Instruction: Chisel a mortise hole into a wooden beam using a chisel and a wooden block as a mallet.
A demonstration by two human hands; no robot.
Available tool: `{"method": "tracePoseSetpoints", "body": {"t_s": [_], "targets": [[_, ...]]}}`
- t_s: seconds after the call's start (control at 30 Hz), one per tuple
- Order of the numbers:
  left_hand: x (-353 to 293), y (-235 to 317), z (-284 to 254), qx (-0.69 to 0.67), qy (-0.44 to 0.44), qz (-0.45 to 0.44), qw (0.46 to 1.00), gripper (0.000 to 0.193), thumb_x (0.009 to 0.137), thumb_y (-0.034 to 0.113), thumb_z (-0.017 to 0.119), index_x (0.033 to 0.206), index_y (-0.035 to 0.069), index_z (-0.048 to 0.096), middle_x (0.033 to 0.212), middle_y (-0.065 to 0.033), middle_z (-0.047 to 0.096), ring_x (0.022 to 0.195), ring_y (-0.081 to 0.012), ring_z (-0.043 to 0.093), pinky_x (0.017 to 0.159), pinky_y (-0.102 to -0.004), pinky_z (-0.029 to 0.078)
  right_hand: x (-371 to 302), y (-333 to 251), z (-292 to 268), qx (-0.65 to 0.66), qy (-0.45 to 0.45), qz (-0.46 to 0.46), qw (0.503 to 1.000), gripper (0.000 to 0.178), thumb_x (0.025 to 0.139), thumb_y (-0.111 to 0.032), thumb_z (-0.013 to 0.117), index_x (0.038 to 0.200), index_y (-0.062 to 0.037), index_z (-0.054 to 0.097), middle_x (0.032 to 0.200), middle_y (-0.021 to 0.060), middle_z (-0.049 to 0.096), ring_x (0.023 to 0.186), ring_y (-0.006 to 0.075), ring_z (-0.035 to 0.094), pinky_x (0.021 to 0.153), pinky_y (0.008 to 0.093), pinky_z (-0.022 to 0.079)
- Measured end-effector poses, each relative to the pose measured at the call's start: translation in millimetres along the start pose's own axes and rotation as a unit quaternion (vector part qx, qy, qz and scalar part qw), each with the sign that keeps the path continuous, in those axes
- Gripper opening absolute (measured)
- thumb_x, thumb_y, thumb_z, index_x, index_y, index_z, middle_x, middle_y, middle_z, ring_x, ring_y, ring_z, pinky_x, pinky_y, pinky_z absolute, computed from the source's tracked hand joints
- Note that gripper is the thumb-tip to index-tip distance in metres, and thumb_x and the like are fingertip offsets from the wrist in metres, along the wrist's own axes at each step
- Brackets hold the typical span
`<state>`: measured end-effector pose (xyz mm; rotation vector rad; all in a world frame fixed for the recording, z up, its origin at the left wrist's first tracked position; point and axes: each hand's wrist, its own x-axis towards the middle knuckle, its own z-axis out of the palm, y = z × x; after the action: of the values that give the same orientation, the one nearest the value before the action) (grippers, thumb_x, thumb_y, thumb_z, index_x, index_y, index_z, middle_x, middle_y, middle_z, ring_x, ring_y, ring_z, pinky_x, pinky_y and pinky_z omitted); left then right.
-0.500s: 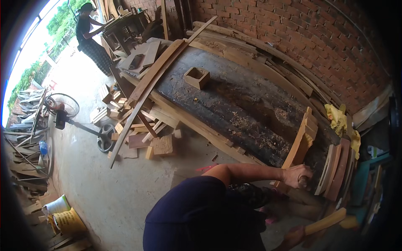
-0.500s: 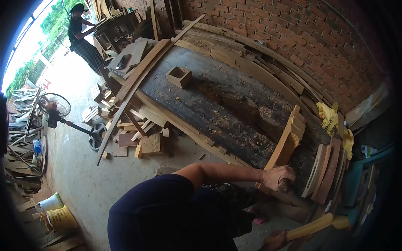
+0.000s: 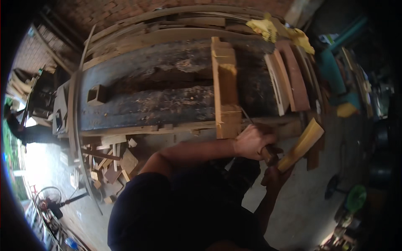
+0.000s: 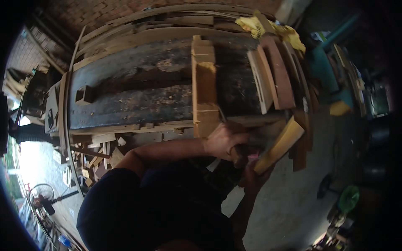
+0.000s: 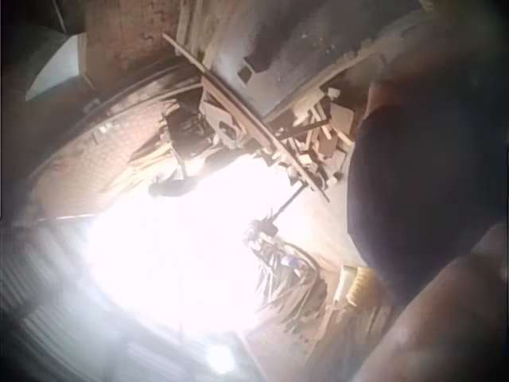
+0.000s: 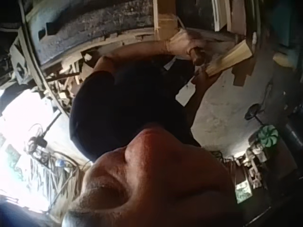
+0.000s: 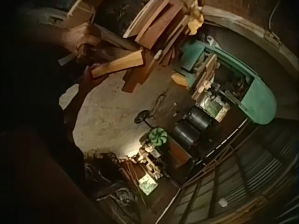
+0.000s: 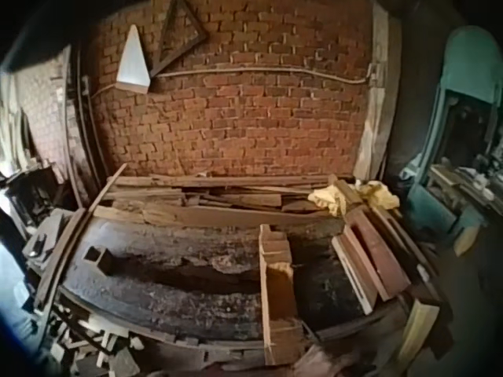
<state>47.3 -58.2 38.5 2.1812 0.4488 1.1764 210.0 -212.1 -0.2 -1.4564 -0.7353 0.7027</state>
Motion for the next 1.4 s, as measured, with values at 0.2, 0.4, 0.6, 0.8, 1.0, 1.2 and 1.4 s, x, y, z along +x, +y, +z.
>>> {"method": "tracePoseSetpoints", "body": {"t_s": [0.2,0.4,0.6,0.8,1.0,1.2,1.4], "targets": [[10,-4,21,0.002,-0.083,-0.021,0.996,0.034,0.061,0.015,0.075,0.091,0.007,0.060,0.086,-0.0133,0.060,0.088,-0.0346,0.061,0.072,-0.0439,0.050,-21,-2,-23,-0.013,0.045,0.103,0.994,0.082,0.072,0.004,0.068,0.142,-0.0073,0.026,0.081,0.0050,0.054,0.057,0.0120,0.053,0.049,0.0266,0.046],[0,-10,25,0.025,-0.099,0.038,0.994,0.056,0.055,0.020,0.074,0.108,0.008,0.061,0.098,-0.0153,0.062,0.093,-0.0362,0.061,0.077,-0.0463,0.051,-26,55,-54,-0.012,0.051,0.038,0.998,0.058,0.076,-0.009,0.074,0.122,-0.0100,0.038,0.079,0.0071,0.056,0.050,0.0137,0.053,0.041,0.0259,0.044],[6,-15,31,-0.008,0.022,0.058,0.998,0.029,0.061,0.023,0.070,0.079,0.004,0.057,0.073,-0.0161,0.056,0.075,-0.0383,0.057,0.065,-0.0465,0.047,-13,7,-7,-0.010,-0.037,0.044,0.998,0.070,0.082,-0.010,0.064,0.142,-0.0060,0.029,0.095,0.0153,0.054,0.056,0.0159,0.055,0.042,0.0258,0.043],[6,-1,-2,-0.076,0.129,0.075,0.986,0.033,0.076,0.029,0.065,0.066,0.004,0.045,0.069,-0.0160,0.051,0.068,-0.0387,0.053,0.058,-0.0454,0.041,111,169,-29,-0.045,-0.158,-0.209,0.964,0.068,0.083,-0.016,0.071,0.141,-0.0057,0.037,0.136,0.0282,0.041,0.122,0.0325,0.049,0.090,0.0418,0.051],[19,-8,0,-0.086,0.153,0.126,0.976,0.040,0.080,0.035,0.064,0.065,0.004,0.043,0.066,-0.0150,0.047,0.066,-0.0386,0.051,0.057,-0.0448,0.039,84,156,-39,-0.025,-0.216,-0.115,0.969,0.071,0.080,-0.016,0.075,0.141,-0.0075,0.037,0.137,0.0281,0.040,0.122,0.0328,0.049,0.093,0.0441,0.048],[-1,-25,2,-0.055,0.020,0.028,0.998,0.031,0.071,0.029,0.073,0.086,0.005,0.061,0.080,-0.0135,0.057,0.080,-0.0374,0.060,0.069,-0.0458,0.049,45,52,20,-0.023,-0.062,0.009,0.998,0.084,0.071,-0.012,0.079,0.139,0.0016,0.031,0.120,0.0152,0.052,0.100,0.0232,0.058,0.092,0.0385,0.046],[2,-27,6,-0.043,-0.034,0.056,0.997,0.030,0.068,0.030,0.076,0.068,0.008,0.056,0.066,-0.0083,0.052,0.061,-0.0302,0.059,0.052,-0.0405,0.045,8,-9,-8,-0.020,-0.078,-0.057,0.995,0.051,0.072,-0.012,0.073,0.113,-0.0029,0.045,0.091,0.0080,0.058,0.071,0.0143,0.054,0.073,0.0304,0.046]]}}
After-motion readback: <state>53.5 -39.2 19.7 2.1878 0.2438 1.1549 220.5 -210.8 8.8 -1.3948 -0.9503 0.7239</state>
